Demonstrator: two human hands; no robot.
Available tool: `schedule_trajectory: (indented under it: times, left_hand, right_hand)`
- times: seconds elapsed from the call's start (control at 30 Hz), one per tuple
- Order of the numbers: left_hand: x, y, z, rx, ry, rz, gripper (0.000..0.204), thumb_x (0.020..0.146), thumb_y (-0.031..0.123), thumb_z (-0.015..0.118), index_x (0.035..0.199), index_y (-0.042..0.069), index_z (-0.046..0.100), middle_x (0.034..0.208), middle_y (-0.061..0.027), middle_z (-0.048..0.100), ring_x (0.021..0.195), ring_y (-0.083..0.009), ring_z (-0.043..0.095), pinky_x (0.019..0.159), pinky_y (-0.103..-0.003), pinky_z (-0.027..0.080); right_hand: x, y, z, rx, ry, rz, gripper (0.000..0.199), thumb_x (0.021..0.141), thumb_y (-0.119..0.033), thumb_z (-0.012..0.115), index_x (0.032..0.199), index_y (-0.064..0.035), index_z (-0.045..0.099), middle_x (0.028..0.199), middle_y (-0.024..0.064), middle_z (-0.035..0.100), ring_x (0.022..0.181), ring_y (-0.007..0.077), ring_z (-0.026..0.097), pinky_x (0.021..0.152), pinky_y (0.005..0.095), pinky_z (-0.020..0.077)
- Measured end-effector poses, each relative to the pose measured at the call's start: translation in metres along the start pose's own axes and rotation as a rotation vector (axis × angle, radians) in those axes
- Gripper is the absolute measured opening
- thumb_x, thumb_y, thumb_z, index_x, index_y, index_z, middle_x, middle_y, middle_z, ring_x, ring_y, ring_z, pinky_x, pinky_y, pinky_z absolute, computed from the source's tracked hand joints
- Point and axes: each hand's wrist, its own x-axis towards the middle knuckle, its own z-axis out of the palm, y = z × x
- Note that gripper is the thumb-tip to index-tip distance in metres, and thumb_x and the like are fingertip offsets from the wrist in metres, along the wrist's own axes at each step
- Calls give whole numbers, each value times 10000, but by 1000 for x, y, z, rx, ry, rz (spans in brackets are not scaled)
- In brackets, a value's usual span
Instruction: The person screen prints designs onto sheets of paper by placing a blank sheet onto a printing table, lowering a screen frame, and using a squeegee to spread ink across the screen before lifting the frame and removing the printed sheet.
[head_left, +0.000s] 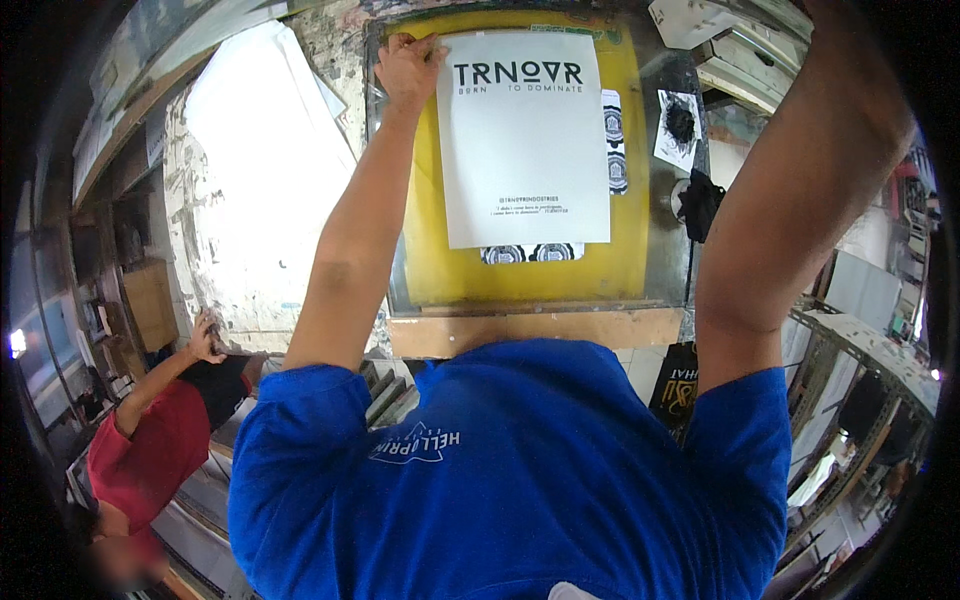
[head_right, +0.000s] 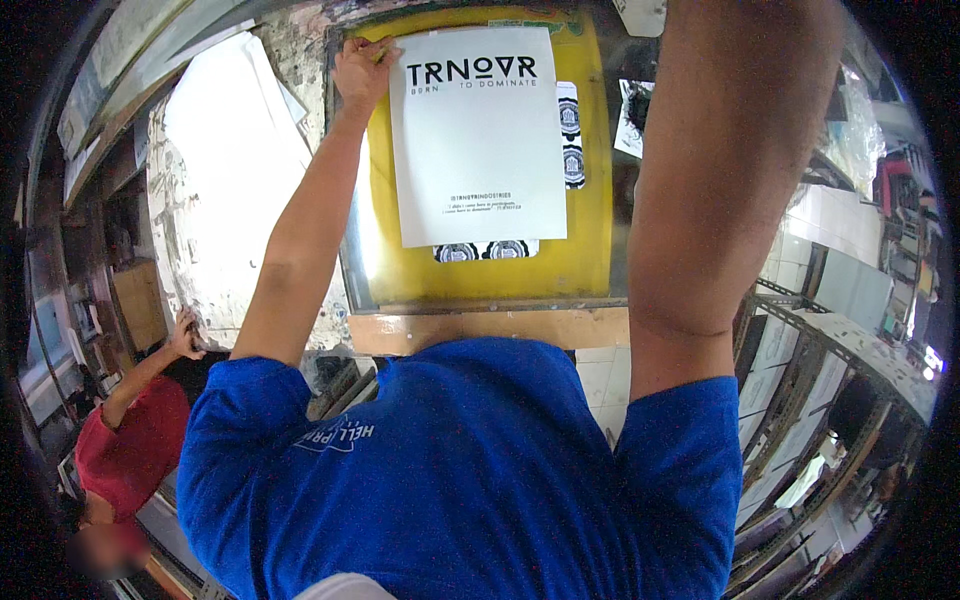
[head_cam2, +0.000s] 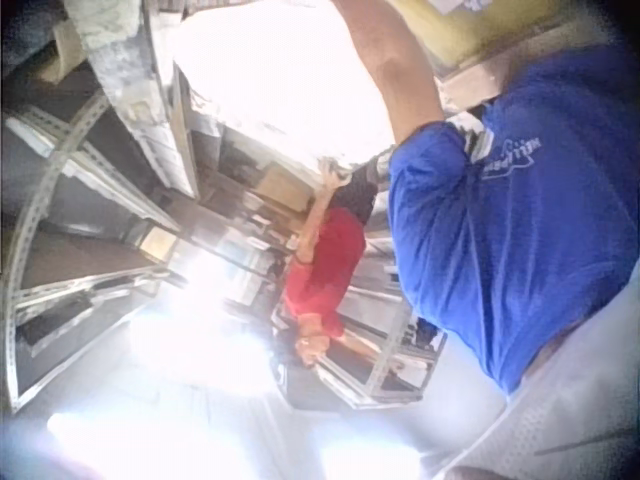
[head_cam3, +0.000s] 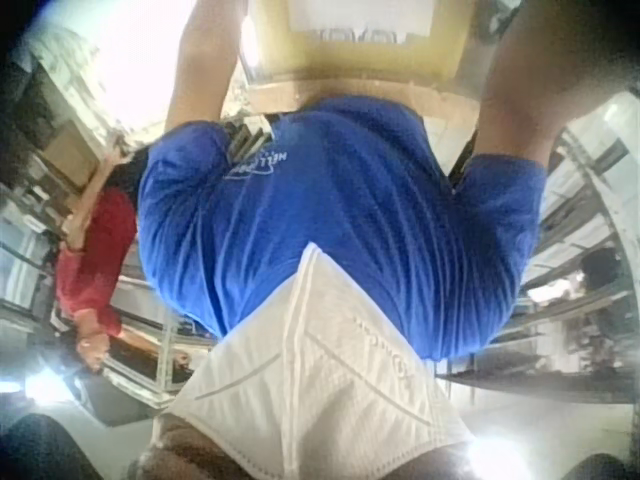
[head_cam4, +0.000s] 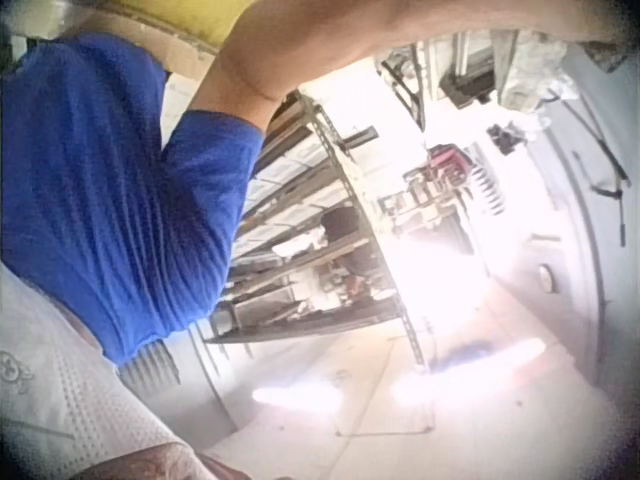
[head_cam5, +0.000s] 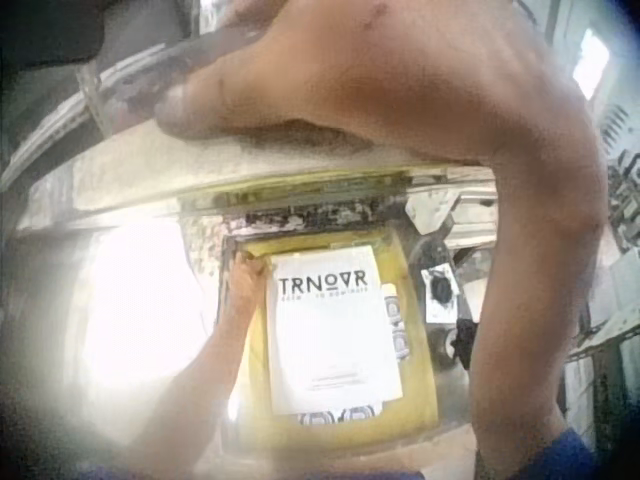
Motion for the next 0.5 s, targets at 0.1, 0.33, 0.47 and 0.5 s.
schedule_trajectory:
  times: [0.1,0.33,0.47,0.5]
  left_hand:
    - [2,6,-4,-36,-14,-5,263,828,369,813,1070,270,795,1197,-31,673,1147,-265,599,969,-476,462]
    - [-3,3,-27,-595,-21,-101,136,902,130,752,950,4,738,786,-21,698,727,-101,593,707,-264,482]
    - [-23,13,-95,-753,82,-207,153,875,115,756,958,-9,728,754,-91,709,669,-184,630,679,-313,502]
    - [-28,1,-110,-804,124,-236,130,885,76,730,951,-34,714,745,-83,690,679,-128,597,666,-296,487]
  right_hand:
    - [3,4,0,-7,-4,10,512,748,-209,806,1233,-65,729,966,176,765,801,241,751,658,333,582]
    - [11,3,-4,-14,-11,7,503,754,-211,804,1228,-59,730,963,177,765,798,242,749,662,335,582]
    - [8,1,-11,-37,1,33,498,758,-212,803,1224,-55,731,961,178,765,797,243,748,664,336,582]
    - [9,0,-12,-30,6,31,497,758,-212,803,1224,-55,731,961,178,766,797,243,748,665,336,582]
